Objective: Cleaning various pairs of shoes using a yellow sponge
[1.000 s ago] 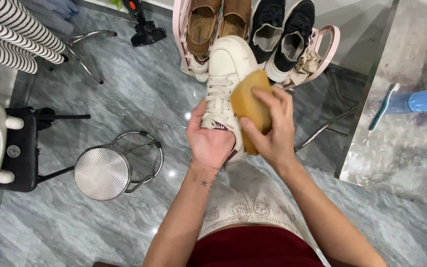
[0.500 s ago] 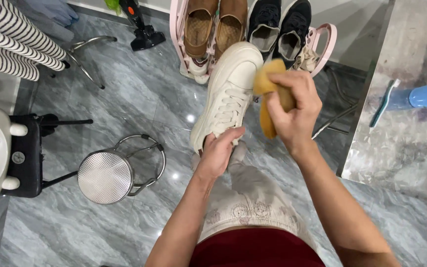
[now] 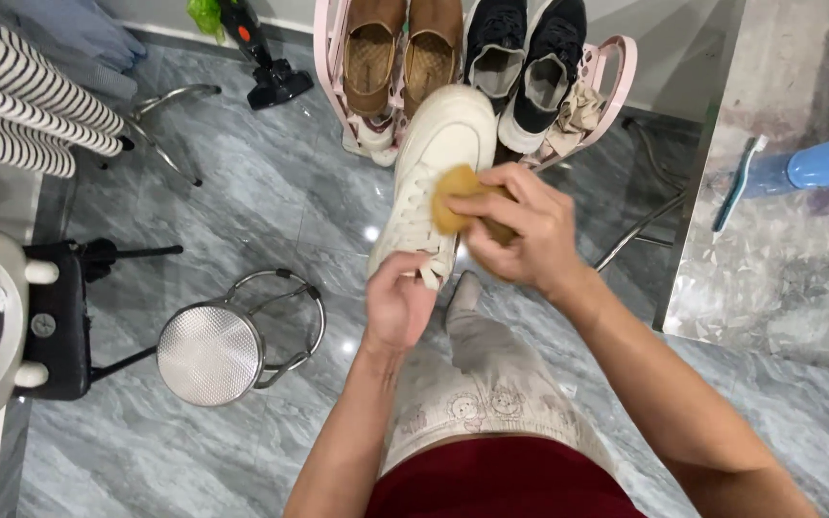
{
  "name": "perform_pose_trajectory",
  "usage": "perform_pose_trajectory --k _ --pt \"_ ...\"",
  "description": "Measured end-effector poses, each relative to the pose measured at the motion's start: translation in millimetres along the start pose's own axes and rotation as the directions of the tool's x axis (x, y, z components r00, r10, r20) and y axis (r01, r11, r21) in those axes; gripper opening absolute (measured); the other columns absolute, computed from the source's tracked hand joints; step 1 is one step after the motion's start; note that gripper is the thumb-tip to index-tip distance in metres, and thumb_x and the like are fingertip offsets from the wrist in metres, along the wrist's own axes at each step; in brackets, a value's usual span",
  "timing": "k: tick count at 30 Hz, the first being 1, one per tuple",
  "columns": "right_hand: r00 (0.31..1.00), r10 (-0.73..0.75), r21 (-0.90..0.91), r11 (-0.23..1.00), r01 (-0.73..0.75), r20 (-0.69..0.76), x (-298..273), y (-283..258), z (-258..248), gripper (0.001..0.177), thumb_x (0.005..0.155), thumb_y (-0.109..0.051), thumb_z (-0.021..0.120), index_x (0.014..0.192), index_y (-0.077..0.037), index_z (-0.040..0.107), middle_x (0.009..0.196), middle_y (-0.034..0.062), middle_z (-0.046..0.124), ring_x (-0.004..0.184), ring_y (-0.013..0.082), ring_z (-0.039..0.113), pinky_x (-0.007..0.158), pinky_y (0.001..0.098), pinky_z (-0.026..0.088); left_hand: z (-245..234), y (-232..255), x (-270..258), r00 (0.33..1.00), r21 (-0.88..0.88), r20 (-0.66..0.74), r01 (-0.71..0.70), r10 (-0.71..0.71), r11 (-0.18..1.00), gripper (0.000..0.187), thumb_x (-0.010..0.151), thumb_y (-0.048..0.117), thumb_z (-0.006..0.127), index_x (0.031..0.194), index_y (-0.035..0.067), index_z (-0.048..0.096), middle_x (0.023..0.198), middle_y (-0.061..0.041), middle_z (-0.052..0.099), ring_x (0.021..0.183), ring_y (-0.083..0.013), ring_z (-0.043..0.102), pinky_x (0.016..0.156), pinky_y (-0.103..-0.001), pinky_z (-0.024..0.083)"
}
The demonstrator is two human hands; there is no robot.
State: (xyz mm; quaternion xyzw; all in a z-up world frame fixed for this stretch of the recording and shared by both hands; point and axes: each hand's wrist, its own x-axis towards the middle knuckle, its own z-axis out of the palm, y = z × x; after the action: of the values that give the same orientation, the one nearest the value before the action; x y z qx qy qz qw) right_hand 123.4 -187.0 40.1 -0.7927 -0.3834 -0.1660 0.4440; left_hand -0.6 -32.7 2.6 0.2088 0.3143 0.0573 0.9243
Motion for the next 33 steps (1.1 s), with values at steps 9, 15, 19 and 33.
perform_pose_trajectory --k 9,15,19,33 --pt "0.999 0.031 0.091 0.995 -0.028 -0.031 3 -25 27 0.028 0.095 -0.007 0.083 0.116 -0.02 0.095 0.115 0.0118 0.08 0.093 0.0334 0.078 0.089 0.0434 0.067 22 17 9 0.997 -0.132 0.071 0.039 -0.03 0.99 0.058 0.119 0.063 0.062 0.146 0.015 0.08 0.137 -0.002 0.084 0.127 -0.0166 0.079 0.113 -0.037 0.065" --pt "0.997 0.075 -0.017 0.997 -0.075 0.01 -39 23 19 0.018 0.093 -0.013 0.086 0.109 -0.019 0.093 0.113 0.0107 0.079 0.088 0.0331 0.077 0.084 0.0443 0.066 0 16 22 1.0 -0.168 0.018 0.022 -0.019 0.986 0.064 0.119 0.06 0.062 0.161 0.013 0.074 0.164 -0.01 0.073 0.154 -0.0301 0.067 0.135 -0.05 0.051" --pt "1.0 0.013 0.122 0.992 -0.016 0.025 4 -37 45 0.022 0.097 -0.008 0.084 0.114 -0.016 0.095 0.115 0.014 0.082 0.086 0.0332 0.079 0.083 0.0418 0.067 -24 2 41 1.0 -0.026 0.023 0.021 -0.02 0.999 0.065 0.118 0.068 0.058 0.159 0.02 0.075 0.16 -0.008 0.076 0.149 -0.0259 0.071 0.134 -0.048 0.055" --pt "0.93 0.365 0.159 0.916 -0.368 0.049 -61 -12 61 0.021 0.103 -0.015 0.084 0.124 -0.012 0.082 0.113 0.0151 0.071 0.094 0.0429 0.077 0.083 0.0511 0.063 12 28 17 0.993 -0.456 -0.011 0.098 -0.116 0.885 0.046 0.116 0.028 0.072 0.157 0.006 0.074 0.163 -0.015 0.073 0.154 -0.0268 0.068 0.136 -0.046 0.051"
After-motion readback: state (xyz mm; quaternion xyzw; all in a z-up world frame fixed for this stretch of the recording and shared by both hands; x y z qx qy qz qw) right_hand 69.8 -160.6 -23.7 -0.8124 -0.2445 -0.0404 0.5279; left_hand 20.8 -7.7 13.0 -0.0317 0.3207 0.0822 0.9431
